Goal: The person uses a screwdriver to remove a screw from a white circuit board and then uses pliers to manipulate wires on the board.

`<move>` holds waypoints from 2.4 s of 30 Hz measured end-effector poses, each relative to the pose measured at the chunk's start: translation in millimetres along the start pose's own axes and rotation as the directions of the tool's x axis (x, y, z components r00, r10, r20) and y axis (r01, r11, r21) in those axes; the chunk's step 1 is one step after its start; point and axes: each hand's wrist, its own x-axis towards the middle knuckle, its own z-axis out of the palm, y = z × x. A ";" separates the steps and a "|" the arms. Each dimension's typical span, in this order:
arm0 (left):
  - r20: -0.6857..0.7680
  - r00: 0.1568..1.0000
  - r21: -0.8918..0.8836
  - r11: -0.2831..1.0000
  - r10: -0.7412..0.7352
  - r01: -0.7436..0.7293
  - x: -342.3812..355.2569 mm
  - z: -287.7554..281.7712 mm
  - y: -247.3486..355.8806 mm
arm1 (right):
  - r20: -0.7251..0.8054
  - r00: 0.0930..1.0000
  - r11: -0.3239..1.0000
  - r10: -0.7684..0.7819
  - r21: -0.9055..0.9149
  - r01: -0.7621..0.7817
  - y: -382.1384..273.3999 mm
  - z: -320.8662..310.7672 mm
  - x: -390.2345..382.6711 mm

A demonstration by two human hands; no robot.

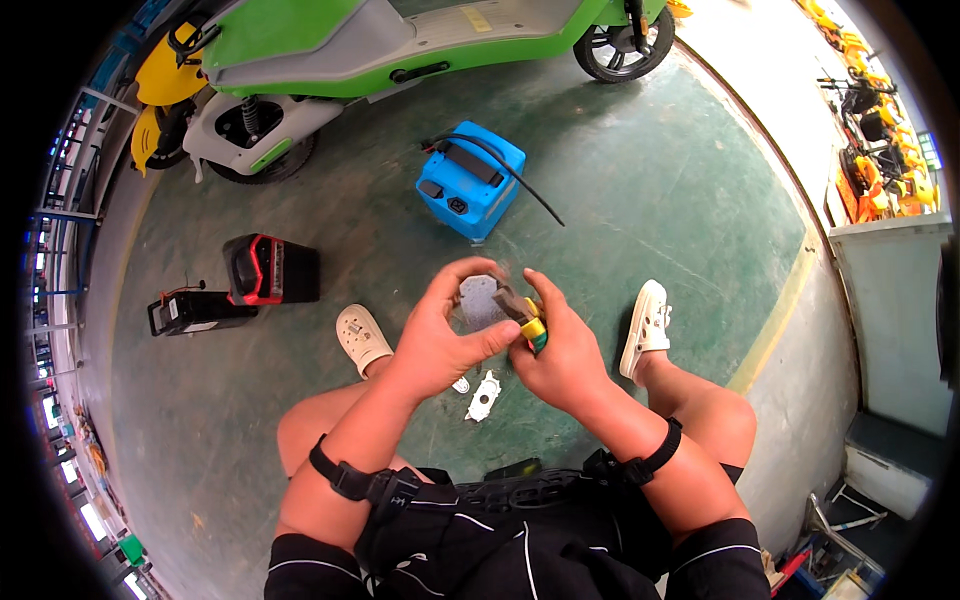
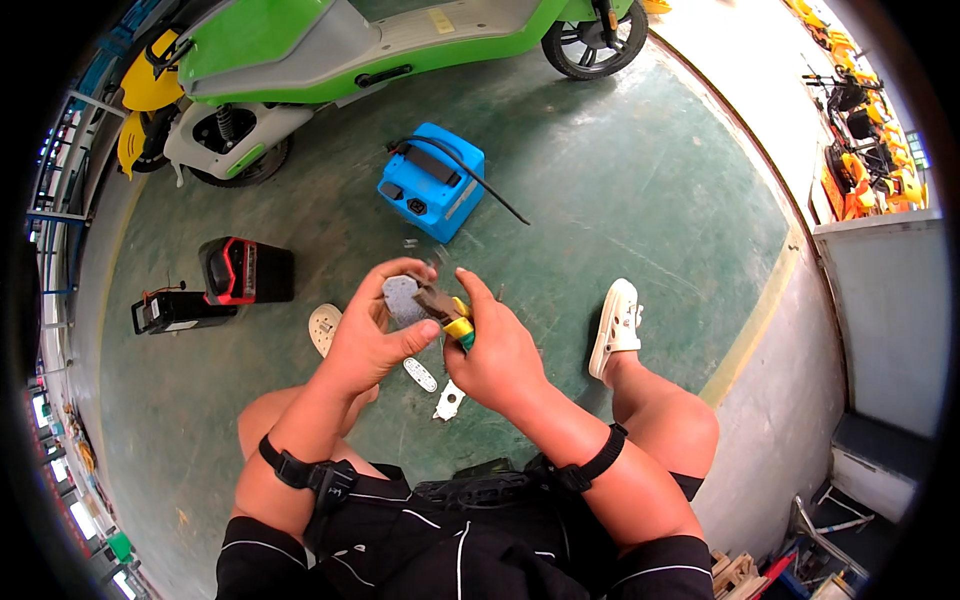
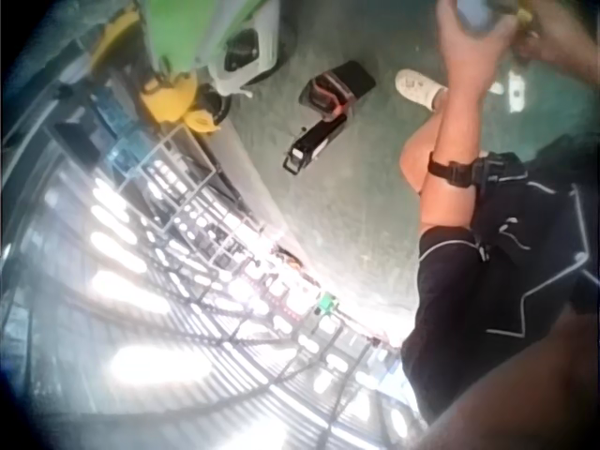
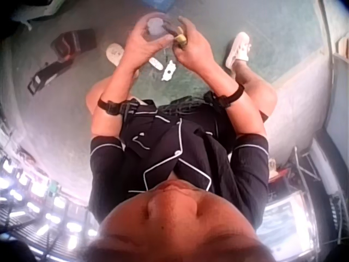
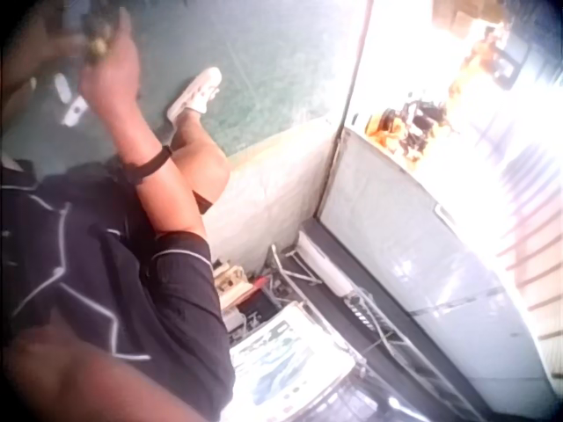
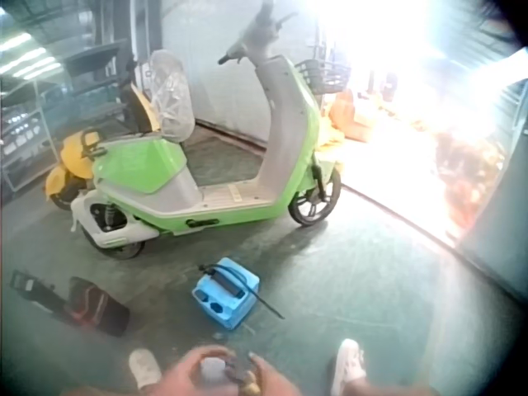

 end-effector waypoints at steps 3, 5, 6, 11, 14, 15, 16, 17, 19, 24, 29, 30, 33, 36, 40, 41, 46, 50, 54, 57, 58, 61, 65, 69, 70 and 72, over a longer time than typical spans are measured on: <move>0.045 0.991 -0.237 0.962 -0.130 0.136 -6.6 8.9 11.4 | 0.019 0.999 0.999 -0.035 -0.020 0.035 -6.7 -0.5 -2.6; 0.049 0.984 -0.256 0.950 -0.171 0.178 -8.2 7.4 11.3 | 0.024 0.998 0.998 -0.050 -0.024 0.050 -7.1 -0.6 -2.9; 0.053 0.980 -0.265 0.944 -0.192 0.199 -8.7 7.1 11.0 | 0.026 0.998 0.998 -0.057 -0.026 0.057 -7.2 -1.0 -3.2; -0.021 0.995 -0.218 0.972 -0.100 0.093 -14.6 7.9 10.8 | 0.062 0.993 0.995 -0.098 0.009 0.098 -10.0 -8.0 -2.6; -0.048 0.994 -0.218 0.972 -0.095 0.082 -14.5 8.7 8.8 | 0.149 0.986 0.996 -0.073 0.070 0.064 -6.4 -13.5 -1.7; -0.060 0.994 -0.221 0.972 -0.089 0.074 -14.1 8.6 7.2 | 0.186 0.981 0.995 -0.054 0.095 0.037 -4.4 -15.2 -1.3; -0.103 0.991 -0.213 0.975 -0.091 0.067 -12.7 5.7 7.2 | 0.266 0.964 0.993 0.029 0.106 -0.059 -1.2 -17.8 -0.9; -0.146 0.985 -0.204 0.977 -0.092 0.061 -10.2 0.4 8.0 | 0.344 0.932 0.982 0.109 0.108 -0.155 3.1 -20.1 -0.3; -0.201 0.976 -0.191 0.980 -0.087 0.048 -5.9 -6.4 12.6 | 0.396 0.897 0.951 0.198 0.144 -0.274 10.0 -16.2 -0.6; -0.189 0.965 -0.151 0.976 -0.184 0.157 -3.5 0.9 12.4 | 0.395 0.894 0.932 0.212 0.193 -0.306 17.9 -6.3 -10.7; -0.167 0.965 -0.107 0.976 -0.204 0.188 2.5 1.0 8.1 | 0.378 0.883 0.931 0.280 0.116 -0.345 15.2 -7.5 -7.5; -0.134 0.974 -0.112 0.979 -0.183 0.168 2.7 -1.9 9.0 | 0.360 0.895 0.941 0.262 0.111 -0.320 18.7 -7.6 -6.7; -0.288 0.955 0.126 0.991 0.076 -0.041 5.6 -8.2 2.3 | 0.406 0.851 0.837 0.333 0.288 -0.465 24.7 -7.9 -3.6; -0.403 0.809 0.477 0.852 0.428 -0.214 1.7 -4.9 4.4 | 0.446 0.811 0.675 0.379 0.466 -0.572 25.3 -12.9 -1.3; -0.355 0.742 0.599 0.747 0.569 -0.287 -9.1 7.3 -0.2 | 0.453 0.819 0.524 0.353 0.630 -0.574 31.1 -10.2 -3.0; -0.305 0.838 0.552 0.801 0.452 -0.231 -12.6 8.3 -1.4 | 0.450 0.823 0.514 0.346 0.643 -0.567 30.4 -10.5 -2.7; -0.072 0.992 0.415 0.908 0.099 -0.061 -13.2 24.6 7.7 | 0.434 0.838 0.546 0.332 0.635 -0.546 30.7 -4.9 -3.7; -0.096 0.990 0.445 0.894 0.102 -0.049 -13.1 23.8 2.7 | 0.435 0.843 0.559 0.315 0.633 -0.535 31.8 2.1 -7.4; -0.078 0.994 0.435 0.900 0.077 -0.036 -13.0 21.6 -2.5 | 0.434 0.841 0.554 0.323 0.634 -0.540 27.6 1.8 -8.7; -0.070 0.994 0.411 0.910 0.084 -0.048 -12.7 21.7 -1.6 | 0.434 0.838 0.553 0.332 0.630 -0.545 26.5 2.0 -8.2; -0.074 0.994 0.402 0.914 0.082 -0.046 -12.9 22.6 -0.3 | 0.434 0.837 0.555 0.333 0.628 -0.546 26.4 2.3 -7.7; -0.082 0.994 0.370 0.928 0.078 -0.042 -13.7 23.7 0.9 | 0.449 0.833 0.547 0.325 0.629 -0.552 28.3 3.8 -7.1; -0.060 0.995 0.338 0.940 0.077 -0.052 -14.4 22.7 0.8 | 0.448 0.834 0.543 0.322 0.634 -0.551 25.5 2.4 -6.5; -0.066 0.996 0.344 0.938 0.063 -0.036 -14.7 22.3 0.6 | 0.454 0.832 0.536 0.319 0.637 -0.553 25.0 2.1 -6.7; -0.068 0.995 0.350 0.936 0.070 -0.042 -14.8 22.3 0.4 | 0.456 0.832 0.531 0.316 0.642 -0.553 25.2 2.3 -7.1; -0.071 0.995 0.348 0.936 0.076 -0.047 -14.0 22.1 -0.3 | 0.440 0.825 0.548 0.355 0.617 -0.565 26.3 0.5 -6.7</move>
